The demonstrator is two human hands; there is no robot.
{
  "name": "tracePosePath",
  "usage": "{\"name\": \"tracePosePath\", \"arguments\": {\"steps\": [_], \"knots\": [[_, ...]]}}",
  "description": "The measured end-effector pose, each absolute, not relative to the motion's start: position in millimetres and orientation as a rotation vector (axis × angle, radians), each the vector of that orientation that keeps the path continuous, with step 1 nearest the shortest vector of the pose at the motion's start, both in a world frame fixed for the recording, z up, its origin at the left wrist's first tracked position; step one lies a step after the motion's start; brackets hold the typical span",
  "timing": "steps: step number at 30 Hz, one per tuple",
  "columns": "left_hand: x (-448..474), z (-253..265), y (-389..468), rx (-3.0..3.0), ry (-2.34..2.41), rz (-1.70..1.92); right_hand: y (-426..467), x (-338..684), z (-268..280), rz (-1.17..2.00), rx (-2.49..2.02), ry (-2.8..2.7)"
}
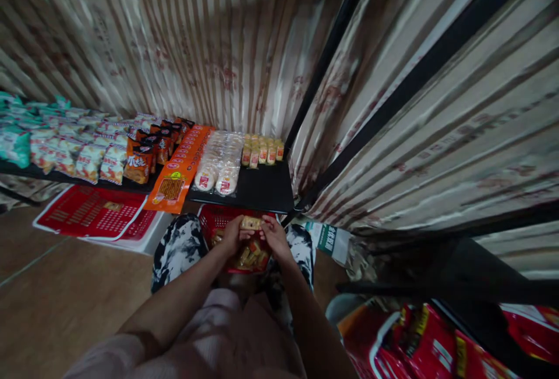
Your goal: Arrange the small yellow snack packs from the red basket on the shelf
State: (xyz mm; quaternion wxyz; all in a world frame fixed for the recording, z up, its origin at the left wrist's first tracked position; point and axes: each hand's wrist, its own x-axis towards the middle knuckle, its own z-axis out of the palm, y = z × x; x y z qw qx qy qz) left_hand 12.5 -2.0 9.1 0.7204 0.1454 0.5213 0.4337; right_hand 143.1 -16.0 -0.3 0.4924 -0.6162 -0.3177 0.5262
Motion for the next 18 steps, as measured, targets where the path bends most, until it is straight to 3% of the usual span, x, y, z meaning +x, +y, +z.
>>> {"name": "tracePosePath", "arguments": {"steps": [9, 16, 18], "knots": [[18, 21, 3, 0.326, 1.054, 0.999, -8, 149, 9, 1.196, -1.513, -0.877], [16, 33, 20, 0.342, 1.088, 0.994, 0, 163, 31, 0.612, -1.782, -1.372], [17, 34, 26, 0.362, 1.066, 0.987, 4, 165, 36, 0.598, -1.792, -1.355]]}}
